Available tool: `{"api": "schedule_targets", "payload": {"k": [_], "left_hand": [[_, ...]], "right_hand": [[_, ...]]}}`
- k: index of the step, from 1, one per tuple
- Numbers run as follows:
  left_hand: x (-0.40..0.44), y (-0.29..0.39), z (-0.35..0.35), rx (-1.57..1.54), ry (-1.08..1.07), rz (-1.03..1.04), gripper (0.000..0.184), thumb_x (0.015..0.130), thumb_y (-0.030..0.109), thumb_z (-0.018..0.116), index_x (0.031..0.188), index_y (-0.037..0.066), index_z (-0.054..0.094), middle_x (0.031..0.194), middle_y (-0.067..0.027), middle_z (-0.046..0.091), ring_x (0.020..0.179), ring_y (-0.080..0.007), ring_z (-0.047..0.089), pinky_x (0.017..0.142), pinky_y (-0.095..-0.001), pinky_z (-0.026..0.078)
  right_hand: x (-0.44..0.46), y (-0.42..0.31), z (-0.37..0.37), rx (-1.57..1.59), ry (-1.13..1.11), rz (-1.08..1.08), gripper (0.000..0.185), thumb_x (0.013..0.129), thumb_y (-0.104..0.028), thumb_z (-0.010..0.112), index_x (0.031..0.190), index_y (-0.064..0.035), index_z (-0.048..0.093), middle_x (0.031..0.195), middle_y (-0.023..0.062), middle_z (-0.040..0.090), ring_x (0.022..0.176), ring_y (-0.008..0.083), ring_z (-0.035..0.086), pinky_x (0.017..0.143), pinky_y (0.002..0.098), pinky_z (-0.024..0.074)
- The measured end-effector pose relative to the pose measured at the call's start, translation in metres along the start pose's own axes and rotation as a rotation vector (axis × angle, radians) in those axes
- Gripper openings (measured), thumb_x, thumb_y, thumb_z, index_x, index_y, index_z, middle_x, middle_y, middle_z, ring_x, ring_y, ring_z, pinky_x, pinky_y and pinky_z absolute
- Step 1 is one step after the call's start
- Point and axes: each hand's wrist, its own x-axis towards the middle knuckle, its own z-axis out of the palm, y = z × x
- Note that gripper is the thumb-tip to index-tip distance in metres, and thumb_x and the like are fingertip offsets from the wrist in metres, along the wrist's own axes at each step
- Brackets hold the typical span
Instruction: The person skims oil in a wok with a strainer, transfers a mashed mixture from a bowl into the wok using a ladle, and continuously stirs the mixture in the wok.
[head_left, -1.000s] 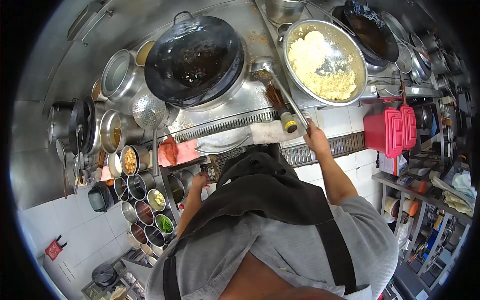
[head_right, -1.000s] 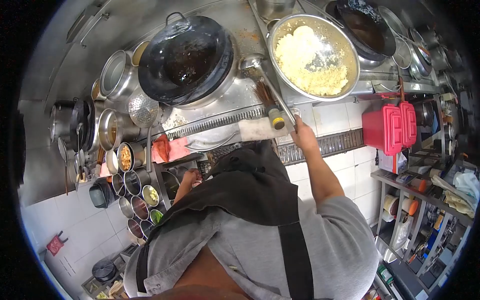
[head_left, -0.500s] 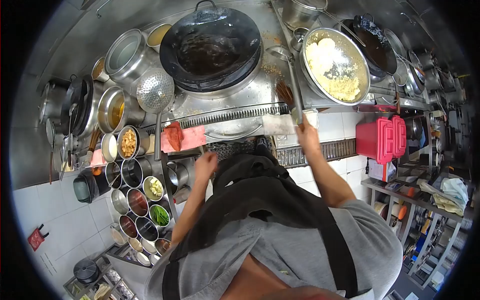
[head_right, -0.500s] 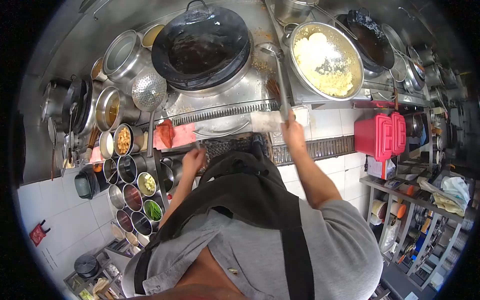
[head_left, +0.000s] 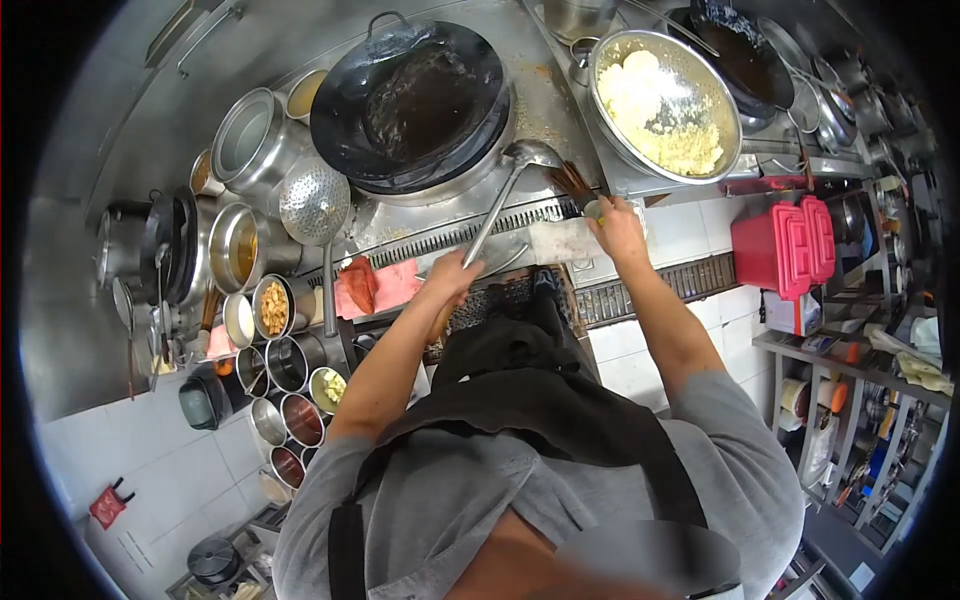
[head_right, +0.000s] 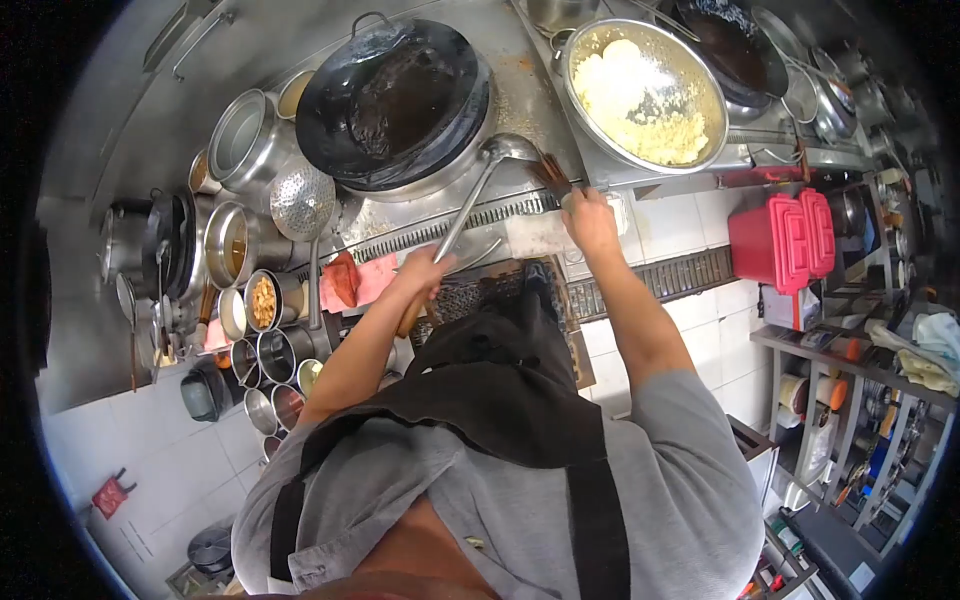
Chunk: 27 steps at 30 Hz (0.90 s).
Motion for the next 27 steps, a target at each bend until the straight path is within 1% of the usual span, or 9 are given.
{"api": "schedule_targets", "payload": {"k": [2,6,8,12,15,17,20,22,27], "left_hand": [[0.007,-0.031,-0.014,0.388,0.068,0.068,0.038,0.084,0.03,0.057,0.105,-0.002,0.057,0.077,-0.0227,0.066,0.059,-0.0306,0.067,0.054,-0.0426,0.054],[-0.011,-0.066,-0.035,0.67,0.178,0.092,0.04,0.084,0.03,0.056,0.107,-0.003,0.056,0.084,-0.0271,0.065,0.074,-0.0394,0.067,0.069,-0.0493,0.054],[-0.018,-0.073,-0.042,0.675,0.399,0.133,0.04,0.085,0.032,0.055,0.108,-0.001,0.055,0.087,-0.0278,0.065,0.083,-0.0433,0.065,0.076,-0.053,0.051],[-0.034,-0.054,-0.047,0.711,0.395,0.034,0.034,0.087,0.031,0.057,0.106,0.003,0.055,0.086,-0.0259,0.066,0.08,-0.042,0.065,0.073,-0.0523,0.052],[-0.031,-0.065,-0.045,0.751,0.502,0.135,0.025,0.086,0.025,0.058,0.102,0.006,0.055,0.084,-0.0205,0.066,0.076,-0.0388,0.066,0.068,-0.0494,0.053],[-0.031,-0.074,-0.045,0.783,0.584,0.245,0.017,0.086,0.02,0.057,0.098,0.008,0.054,0.084,-0.0168,0.064,0.076,-0.0355,0.065,0.065,-0.0459,0.054],[-0.028,-0.073,-0.049,0.818,0.591,0.255,0.017,0.087,0.02,0.057,0.099,0.008,0.056,0.085,-0.0155,0.064,0.077,-0.0346,0.065,0.064,-0.0457,0.053],[-0.029,-0.071,-0.052,0.822,0.595,0.251,0.017,0.086,0.019,0.058,0.099,0.008,0.057,0.086,-0.0145,0.064,0.078,-0.0341,0.065,0.066,-0.0453,0.053],[-0.034,-0.085,-0.057,0.899,0.675,0.349,0.021,0.079,0.011,0.059,0.1,0.01,0.057,0.084,-0.0114,0.061,0.079,-0.0308,0.063,0.072,-0.0419,0.051]], "right_hand": [[0.019,0.028,0.035,-0.064,-0.184,0.04,0.037,0.076,-0.02,0.071,0.108,-0.0024,0.062,0.103,0.0227,0.062,0.1,0.0402,0.059,0.085,0.044,0.0484],[0.043,0.038,0.053,-0.073,-0.409,0.123,0.047,0.07,-0.023,0.072,0.111,-0.0032,0.062,0.105,0.0218,0.064,0.1,0.0397,0.06,0.087,0.043,0.0487],[0.052,0.038,0.037,0.036,-0.448,0.245,0.038,0.069,-0.024,0.068,0.099,-0.0016,0.064,0.099,0.023,0.066,0.098,0.0379,0.062,0.087,0.0435,0.0493],[0.017,0.046,-0.003,0.123,-0.279,0.178,0.047,0.068,-0.027,0.067,0.108,-0.0015,0.065,0.099,0.0225,0.066,0.096,0.039,0.062,0.086,0.0444,0.0486],[-0.006,0.045,-0.053,0.273,-0.307,0.231,0.056,0.068,-0.026,0.067,0.119,-0.0032,0.061,0.098,0.0235,0.066,0.092,0.0398,0.063,0.083,0.0416,0.0492],[-0.01,0.034,-0.071,0.573,-0.123,0.345,0.06,0.069,-0.027,0.065,0.125,-0.0052,0.058,0.099,0.0236,0.066,0.09,0.039,0.063,0.081,0.0395,0.0492],[0.008,0.009,-0.048,0.834,-0.133,0.297,0.06,0.07,-0.025,0.065,0.127,-0.008,0.057,0.096,0.0226,0.067,0.088,0.038,0.064,0.08,0.0381,0.0495],[0.037,0.036,0.021,0.395,-0.469,0.233,0.058,0.072,-0.023,0.067,0.127,-0.0095,0.057,0.098,0.0214,0.067,0.09,0.0373,0.064,0.081,0.0397,0.0489],[0.061,0.023,-0.023,0.381,-0.26,0.183,0.055,0.074,-0.025,0.067,0.126,-0.0119,0.058,0.101,0.0216,0.066,0.094,0.0379,0.063,0.085,0.0413,0.0484]]}}
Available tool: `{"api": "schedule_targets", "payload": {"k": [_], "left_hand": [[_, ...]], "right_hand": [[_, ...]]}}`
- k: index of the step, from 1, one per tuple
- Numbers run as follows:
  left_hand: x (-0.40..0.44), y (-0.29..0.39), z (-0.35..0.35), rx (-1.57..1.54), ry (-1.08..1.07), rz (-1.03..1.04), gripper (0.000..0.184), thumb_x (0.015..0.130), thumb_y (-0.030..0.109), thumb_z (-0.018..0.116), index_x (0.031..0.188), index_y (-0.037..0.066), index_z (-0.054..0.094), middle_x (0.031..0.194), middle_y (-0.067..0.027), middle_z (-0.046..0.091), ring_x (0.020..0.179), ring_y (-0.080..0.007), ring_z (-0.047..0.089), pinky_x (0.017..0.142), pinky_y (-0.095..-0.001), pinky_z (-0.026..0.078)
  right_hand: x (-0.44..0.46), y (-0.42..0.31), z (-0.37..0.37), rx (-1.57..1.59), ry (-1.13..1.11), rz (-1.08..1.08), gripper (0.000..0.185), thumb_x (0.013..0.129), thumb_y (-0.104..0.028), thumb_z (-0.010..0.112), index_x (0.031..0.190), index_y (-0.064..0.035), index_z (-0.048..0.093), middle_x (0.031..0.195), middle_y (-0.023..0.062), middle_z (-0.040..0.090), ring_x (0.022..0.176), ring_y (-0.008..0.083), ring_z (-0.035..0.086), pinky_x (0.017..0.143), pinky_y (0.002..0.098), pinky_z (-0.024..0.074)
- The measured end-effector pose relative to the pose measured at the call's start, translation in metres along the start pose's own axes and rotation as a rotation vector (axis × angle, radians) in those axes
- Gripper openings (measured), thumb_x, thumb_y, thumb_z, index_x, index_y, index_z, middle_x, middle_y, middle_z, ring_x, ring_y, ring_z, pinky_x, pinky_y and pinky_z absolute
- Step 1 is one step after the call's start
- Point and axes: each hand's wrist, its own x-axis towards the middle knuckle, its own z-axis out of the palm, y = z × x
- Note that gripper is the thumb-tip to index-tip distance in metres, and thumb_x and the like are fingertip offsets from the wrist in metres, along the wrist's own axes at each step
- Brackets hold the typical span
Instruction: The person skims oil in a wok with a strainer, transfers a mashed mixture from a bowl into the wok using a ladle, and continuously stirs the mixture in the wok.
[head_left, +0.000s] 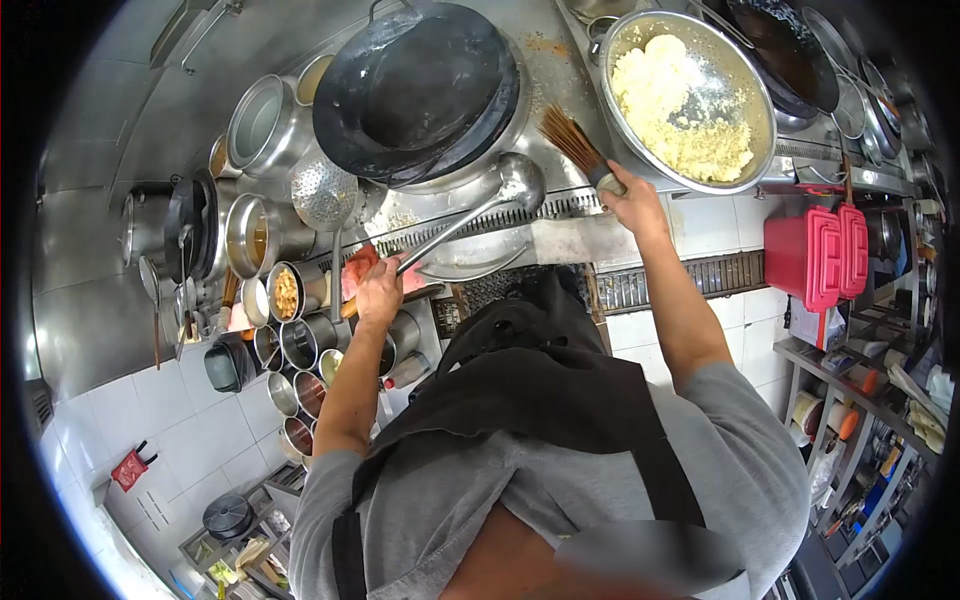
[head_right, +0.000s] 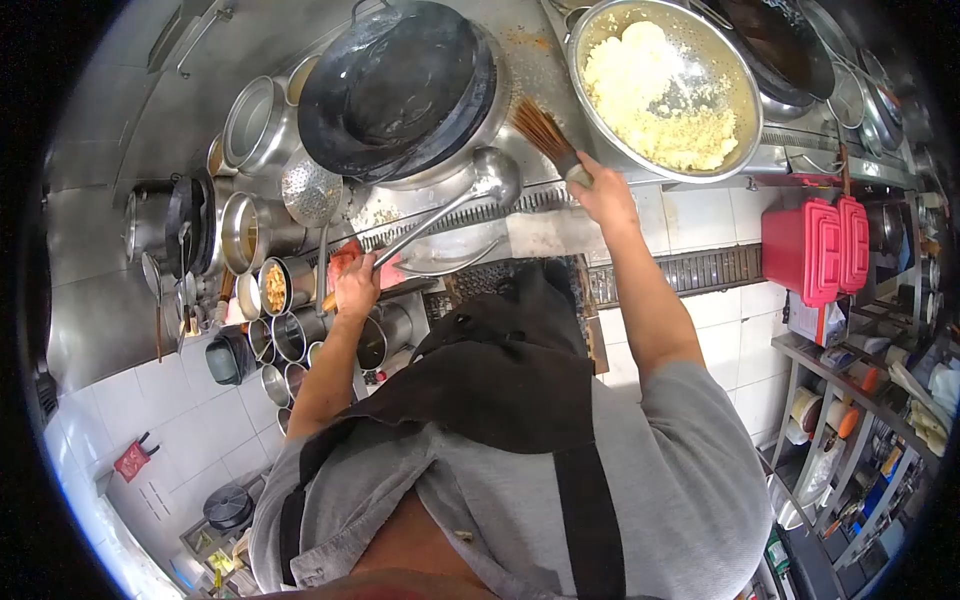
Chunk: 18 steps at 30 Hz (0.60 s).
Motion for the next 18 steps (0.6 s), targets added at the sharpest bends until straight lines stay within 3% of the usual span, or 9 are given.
{"api": "schedule_targets", "payload": {"k": [3,5,7,9,11,13,15,16,18], "left_hand": [[0.001,0.001,0.004,-0.025,0.049,0.045,0.021,0.079,0.011,0.059,0.1,0.009,0.057,0.083,-0.0117,0.061,0.076,-0.031,0.063,0.068,-0.0423,0.051],[-0.005,0.001,0.007,-0.045,0.056,0.068,0.021,0.079,0.012,0.06,0.1,0.01,0.057,0.081,-0.012,0.06,0.074,-0.0323,0.063,0.065,-0.0434,0.051],[-0.013,-0.004,0.008,-0.104,0.049,-0.044,0.022,0.081,0.013,0.062,0.102,0.01,0.059,0.078,-0.0135,0.063,0.073,-0.0334,0.064,0.065,-0.0438,0.05],[-0.013,-0.008,0.01,-0.144,0.123,-0.019,0.019,0.082,0.016,0.064,0.101,0.011,0.06,0.072,-0.0135,0.062,0.069,-0.0339,0.063,0.063,-0.0442,0.049],[-0.011,-0.01,0.006,-0.235,0.039,-0.102,0.02,0.083,0.02,0.065,0.1,0.011,0.059,0.071,-0.0152,0.062,0.068,-0.0337,0.063,0.062,-0.0445,0.049],[-0.013,-0.015,0.005,-0.335,-0.008,0.001,0.02,0.085,0.022,0.065,0.099,0.009,0.058,0.066,-0.0113,0.06,0.059,-0.0267,0.061,0.054,-0.038,0.047],[-0.007,0.015,-0.018,-0.974,-0.689,-0.472,0.017,0.086,0.021,0.063,0.096,0.009,0.058,0.064,-0.0047,0.056,0.049,-0.0188,0.055,0.042,-0.0307,0.042],[-0.006,0.035,-0.029,-0.981,-0.697,-0.481,0.017,0.086,0.021,0.063,0.096,0.009,0.058,0.064,-0.0047,0.056,0.049,-0.0188,0.055,0.042,-0.0307,0.042],[0.008,0.071,-0.048,-1.455,-0.888,-0.708,0.019,0.088,0.022,0.061,0.096,0.005,0.057,0.064,-0.0004,0.051,0.047,-0.009,0.045,0.04,-0.0232,0.035]], "right_hand": [[0.006,0.005,0.004,0.183,0.06,-0.198,0.05,0.075,-0.025,0.065,0.124,-0.014,0.06,0.101,0.022,0.066,0.098,0.0387,0.061,0.088,0.0419,0.0485],[0.015,0.004,0.012,-0.332,-0.22,-0.048,0.053,0.074,-0.026,0.068,0.125,-0.0127,0.059,0.104,0.0218,0.066,0.099,0.0376,0.062,0.088,0.0405,0.0488],[0.023,0.02,0.004,-0.181,-0.074,0.04,0.052,0.075,-0.024,0.066,0.124,-0.0093,0.059,0.106,0.0231,0.065,0.099,0.0379,0.062,0.087,0.0401,0.0491],[0.009,0.004,-0.022,0.336,-0.135,-0.007,0.046,0.077,-0.024,0.059,0.12,-0.0067,0.062,0.106,0.0246,0.064,0.098,0.0386,0.062,0.088,0.0409,0.0492],[0.009,0.004,-0.026,0.291,-0.155,-0.045,0.052,0.075,-0.024,0.064,0.125,-0.0089,0.059,0.097,0.0234,0.067,0.09,0.0366,0.065,0.083,0.0386,0.0507],[0.014,0.012,-0.02,-0.307,-0.275,0.017,0.047,0.075,-0.022,0.06,0.12,-0.0079,0.062,0.107,0.025,0.064,0.101,0.0378,0.061,0.09,0.0396,0.0475],[-0.002,0.032,-0.02,-0.201,-0.206,0.074,0.051,0.074,-0.021,0.064,0.124,-0.009,0.059,0.107,0.0258,0.063,0.103,0.0384,0.06,0.091,0.04,0.0465],[-0.017,0.033,-0.024,-0.083,-0.092,0.097,0.052,0.075,-0.022,0.065,0.125,-0.0094,0.058,0.106,0.026,0.063,0.103,0.0385,0.06,0.091,0.0402,0.0465],[-0.042,0.029,-0.025,0.026,0.052,0.126,0.056,0.077,-0.024,0.068,0.13,-0.0103,0.054,0.107,0.0257,0.063,0.105,0.0378,0.06,0.091,0.0395,0.0465]]}}
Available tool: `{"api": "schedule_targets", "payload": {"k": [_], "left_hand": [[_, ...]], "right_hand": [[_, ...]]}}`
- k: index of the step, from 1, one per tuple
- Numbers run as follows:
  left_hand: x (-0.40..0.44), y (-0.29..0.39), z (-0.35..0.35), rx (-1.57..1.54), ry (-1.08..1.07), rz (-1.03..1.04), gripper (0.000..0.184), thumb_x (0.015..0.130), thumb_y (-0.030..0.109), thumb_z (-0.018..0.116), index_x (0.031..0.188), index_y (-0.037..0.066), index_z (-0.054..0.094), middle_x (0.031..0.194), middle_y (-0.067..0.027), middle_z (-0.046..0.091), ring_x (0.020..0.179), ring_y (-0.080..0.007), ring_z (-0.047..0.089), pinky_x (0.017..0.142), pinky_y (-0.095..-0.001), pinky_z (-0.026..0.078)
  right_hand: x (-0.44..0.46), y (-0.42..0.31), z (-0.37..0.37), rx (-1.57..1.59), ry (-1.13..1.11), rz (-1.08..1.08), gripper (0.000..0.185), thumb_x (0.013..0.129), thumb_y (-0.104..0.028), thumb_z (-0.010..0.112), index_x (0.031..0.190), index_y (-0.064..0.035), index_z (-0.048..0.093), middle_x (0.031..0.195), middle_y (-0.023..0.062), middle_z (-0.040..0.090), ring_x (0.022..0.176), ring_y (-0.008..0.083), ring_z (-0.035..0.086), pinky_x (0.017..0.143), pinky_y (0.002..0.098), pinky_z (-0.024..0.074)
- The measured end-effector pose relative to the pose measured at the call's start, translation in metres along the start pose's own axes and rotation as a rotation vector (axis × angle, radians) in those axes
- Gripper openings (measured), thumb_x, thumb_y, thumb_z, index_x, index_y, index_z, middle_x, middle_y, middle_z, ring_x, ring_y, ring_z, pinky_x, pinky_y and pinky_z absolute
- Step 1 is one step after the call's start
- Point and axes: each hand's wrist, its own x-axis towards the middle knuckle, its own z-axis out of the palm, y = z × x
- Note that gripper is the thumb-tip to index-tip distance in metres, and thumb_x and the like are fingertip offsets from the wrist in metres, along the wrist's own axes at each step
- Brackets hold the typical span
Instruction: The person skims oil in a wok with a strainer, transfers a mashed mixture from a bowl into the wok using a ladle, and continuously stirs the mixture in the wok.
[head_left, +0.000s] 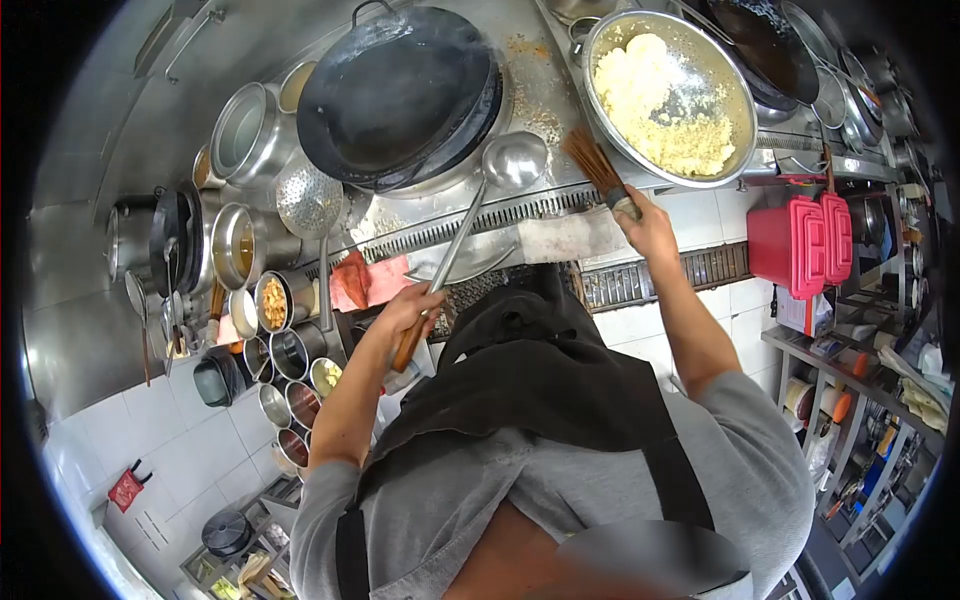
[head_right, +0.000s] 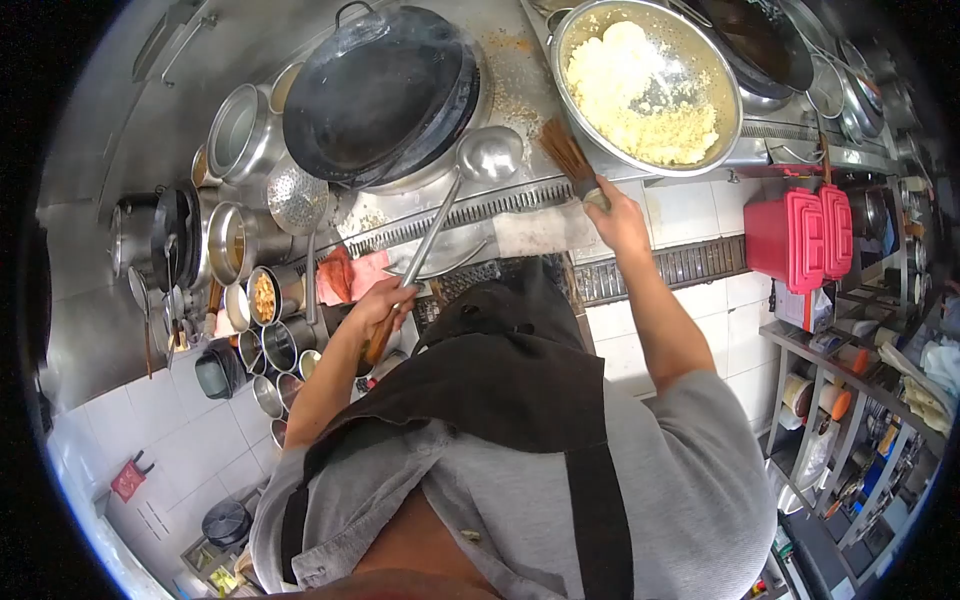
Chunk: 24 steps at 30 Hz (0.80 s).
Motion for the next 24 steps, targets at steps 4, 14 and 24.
{"api": "schedule_targets", "payload": {"k": [4,14,24], "left_hand": [[0.002,0.028,0.019,-0.258,-0.098,-0.029,0.022,0.092,0.022,0.053,0.1,0.001,0.057,0.064,0.0032,0.047,0.045,-0.0045,0.035,0.04,-0.0204,0.028],[-0.031,0.028,0.009,0.367,0.123,0.026,0.023,0.087,0.02,0.061,0.091,-0.001,0.053,0.063,-0.005,0.053,0.043,-0.0142,0.05,0.039,-0.0291,0.041],[-0.122,0.05,0.032,0.229,0.145,0.304,0.032,0.082,0.014,0.065,0.11,0.002,0.057,0.068,-0.0047,0.057,0.043,-0.0102,0.049,0.039,-0.0252,0.039]], "right_hand": [[-0.012,-0.028,0.023,0.151,0.091,-0.147,0.056,0.077,-0.024,0.069,0.13,-0.0136,0.056,0.099,0.0224,0.067,0.089,0.0332,0.066,0.082,0.0344,0.0494],[0.036,-0.023,0.014,-0.454,-0.195,-0.412,0.046,0.078,-0.019,0.058,0.123,-0.0078,0.058,0.09,0.0216,0.065,0.084,0.0395,0.062,0.077,0.0473,0.0494],[0.003,0.023,0.068,-0.38,0.038,-0.213,0.05,0.083,-0.021,0.063,0.13,-0.0087,0.052,0.108,0.0248,0.06,0.096,0.0421,0.06,0.082,0.0473,0.049]]}}
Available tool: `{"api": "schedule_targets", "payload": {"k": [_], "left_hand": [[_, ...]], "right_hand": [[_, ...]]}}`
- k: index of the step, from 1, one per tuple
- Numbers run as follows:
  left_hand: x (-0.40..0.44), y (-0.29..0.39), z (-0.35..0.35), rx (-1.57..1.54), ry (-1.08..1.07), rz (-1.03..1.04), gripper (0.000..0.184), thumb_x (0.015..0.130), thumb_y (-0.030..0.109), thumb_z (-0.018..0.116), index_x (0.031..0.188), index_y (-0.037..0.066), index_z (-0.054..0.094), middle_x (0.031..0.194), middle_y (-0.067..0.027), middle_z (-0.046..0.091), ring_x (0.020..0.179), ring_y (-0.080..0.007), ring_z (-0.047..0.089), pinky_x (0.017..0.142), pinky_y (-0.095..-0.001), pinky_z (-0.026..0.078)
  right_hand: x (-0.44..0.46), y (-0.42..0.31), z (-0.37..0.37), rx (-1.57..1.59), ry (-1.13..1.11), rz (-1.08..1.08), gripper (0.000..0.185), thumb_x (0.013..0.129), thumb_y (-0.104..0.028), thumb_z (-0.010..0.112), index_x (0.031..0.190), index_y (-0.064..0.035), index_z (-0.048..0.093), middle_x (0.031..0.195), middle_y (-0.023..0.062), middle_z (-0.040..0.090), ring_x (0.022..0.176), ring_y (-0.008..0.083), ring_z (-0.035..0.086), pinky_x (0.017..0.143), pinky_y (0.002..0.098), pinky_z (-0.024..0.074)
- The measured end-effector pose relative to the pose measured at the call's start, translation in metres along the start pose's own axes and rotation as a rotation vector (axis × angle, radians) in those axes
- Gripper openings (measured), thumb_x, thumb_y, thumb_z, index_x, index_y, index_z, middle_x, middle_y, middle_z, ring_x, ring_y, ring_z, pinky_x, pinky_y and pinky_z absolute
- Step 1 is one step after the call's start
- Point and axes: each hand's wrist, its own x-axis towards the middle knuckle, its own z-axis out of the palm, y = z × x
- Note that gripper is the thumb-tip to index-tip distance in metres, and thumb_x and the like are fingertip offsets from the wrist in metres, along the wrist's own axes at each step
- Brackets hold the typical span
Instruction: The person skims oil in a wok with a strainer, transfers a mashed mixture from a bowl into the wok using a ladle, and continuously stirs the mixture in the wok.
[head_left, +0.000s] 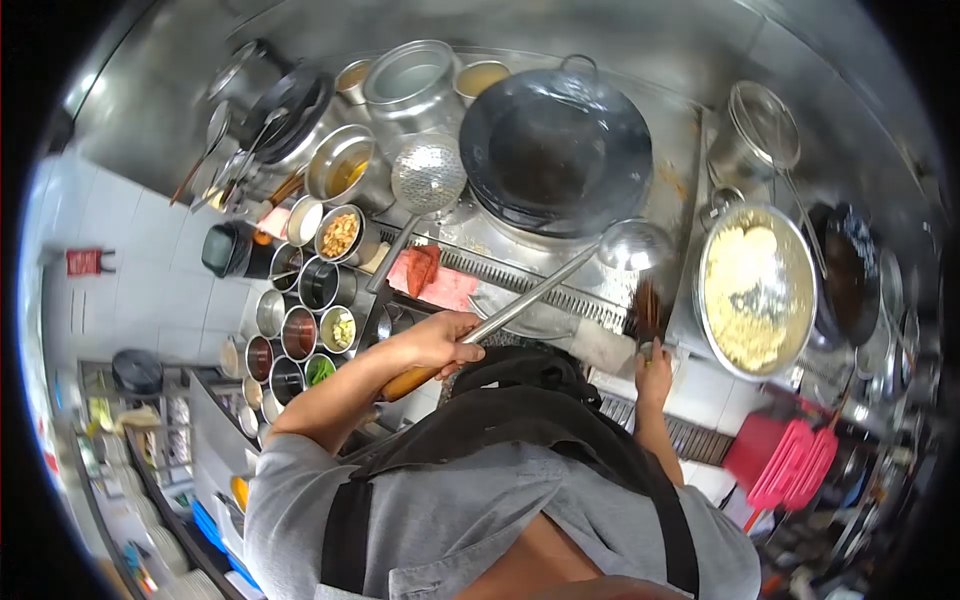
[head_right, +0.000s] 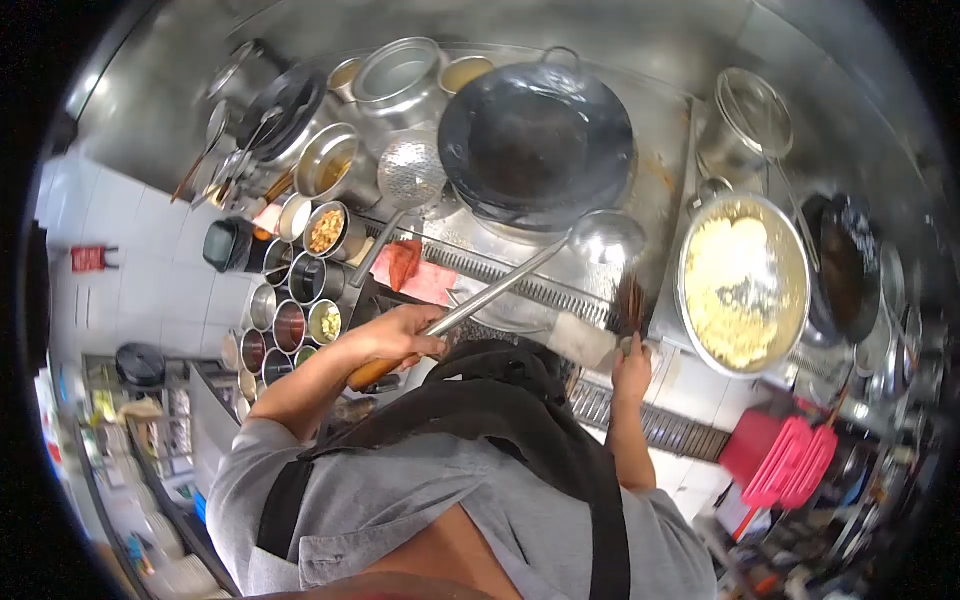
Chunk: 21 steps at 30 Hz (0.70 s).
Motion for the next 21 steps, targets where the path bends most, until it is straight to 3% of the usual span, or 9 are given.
{"api": "schedule_targets", "payload": {"k": [2,3,7,9,11,13,15,18,21], "left_hand": [[-0.013,0.029,-0.01,-0.332,-0.033,-0.054,0.03,0.082,0.01,0.063,0.11,0.003,0.056,0.065,-0.0016,0.053,0.041,-0.0079,0.045,0.037,-0.0221,0.035],[-0.014,0.033,-0.022,-0.417,-0.027,0.033,0.031,0.085,0.012,0.064,0.114,0.004,0.055,0.064,0.0005,0.051,0.04,-0.0071,0.045,0.036,-0.0229,0.036],[-0.011,0.054,-0.088,-0.466,0.233,0.211,0.033,0.078,0.008,0.064,0.11,0.005,0.057,0.063,-0.0001,0.052,0.042,-0.0075,0.046,0.038,-0.0225,0.037],[0.01,0.06,-0.136,-0.173,0.442,0.273,0.032,0.075,0.005,0.061,0.107,0.002,0.058,0.064,-0.002,0.056,0.045,-0.0088,0.049,0.039,-0.024,0.04],[0.046,0.068,-0.191,0.173,0.622,0.197,0.031,0.074,0.007,0.06,0.104,-0.002,0.059,0.072,-0.0101,0.064,0.05,-0.0196,0.059,0.046,-0.0328,0.049],[0.098,0.07,-0.247,0.618,0.786,0.102,0.033,0.074,0.011,0.059,0.103,-0.004,0.061,0.087,-0.0219,0.068,0.071,-0.0336,0.068,0.067,-0.0421,0.055],[0.159,0.056,-0.302,0.963,0.871,0.087,0.036,0.074,0.012,0.057,0.104,-0.004,0.064,0.096,-0.0276,0.065,0.091,-0.0399,0.065,0.085,-0.0436,0.052],[0.204,0.053,-0.336,0.996,0.806,0.004,0.034,0.072,0.011,0.056,0.101,-0.005,0.065,0.098,-0.0282,0.065,0.1,-0.0378,0.063,0.089,-0.0425,0.05],[0.221,0.034,-0.372,0.909,0.755,0.065,0.031,0.073,0.012,0.056,0.094,-0.008,0.066,0.091,-0.0263,0.067,0.092,-0.0359,0.067,0.084,-0.0422,0.053]], "right_hand": [[0.01,0.005,0.005,-0.008,-0.039,-0.013,0.049,0.082,-0.023,0.064,0.127,-0.0046,0.054,0.113,0.0291,0.058,0.102,0.0431,0.058,0.087,0.0463,0.0476],[0.016,0.007,0.003,-0.013,-0.033,-0.031,0.049,0.082,-0.023,0.064,0.127,-0.0046,0.054,0.113,0.0291,0.058,0.102,0.0431,0.058,0.087,0.0463,0.0476],[0.016,0.01,-0.011,0.064,-0.081,-0.053,0.049,0.082,-0.027,0.067,0.121,-0.0002,0.058,0.115,0.0303,0.057,0.104,0.0441,0.057,0.091,0.045,0.0456],[0.012,0.012,-0.015,0.093,-0.036,-0.073,0.049,0.082,-0.027,0.068,0.12,0.0014,0.059,0.115,0.0297,0.057,0.105,0.0436,0.057,0.091,0.0445,0.0456],[0.008,0.011,-0.018,0.084,0.024,-0.077,0.047,0.082,-0.026,0.068,0.118,0.0026,0.059,0.115,0.0287,0.058,0.104,0.0431,0.057,0.091,0.0439,0.0457],[-0.002,0.0,-0.025,0.141,0.15,0.041,0.044,0.084,-0.025,0.066,0.118,0.0028,0.06,0.115,0.0274,0.058,0.105,0.042,0.057,0.091,0.0437,0.0454],[-0.016,0.003,-0.018,0.117,0.231,0.066,0.044,0.085,-0.026,0.066,0.117,0.0033,0.06,0.116,0.026,0.058,0.107,0.0411,0.056,0.091,0.0442,0.045],[-0.047,-0.014,-0.017,0.065,0.312,0.262,0.044,0.086,-0.026,0.065,0.117,0.0035,0.06,0.118,0.0251,0.057,0.107,0.0406,0.055,0.091,0.0448,0.0447],[-0.085,-0.019,-0.006,0.015,0.283,0.348,0.042,0.086,-0.026,0.064,0.114,0.0046,0.061,0.115,0.0249,0.059,0.106,0.0411,0.056,0.091,0.0441,0.0448]]}}
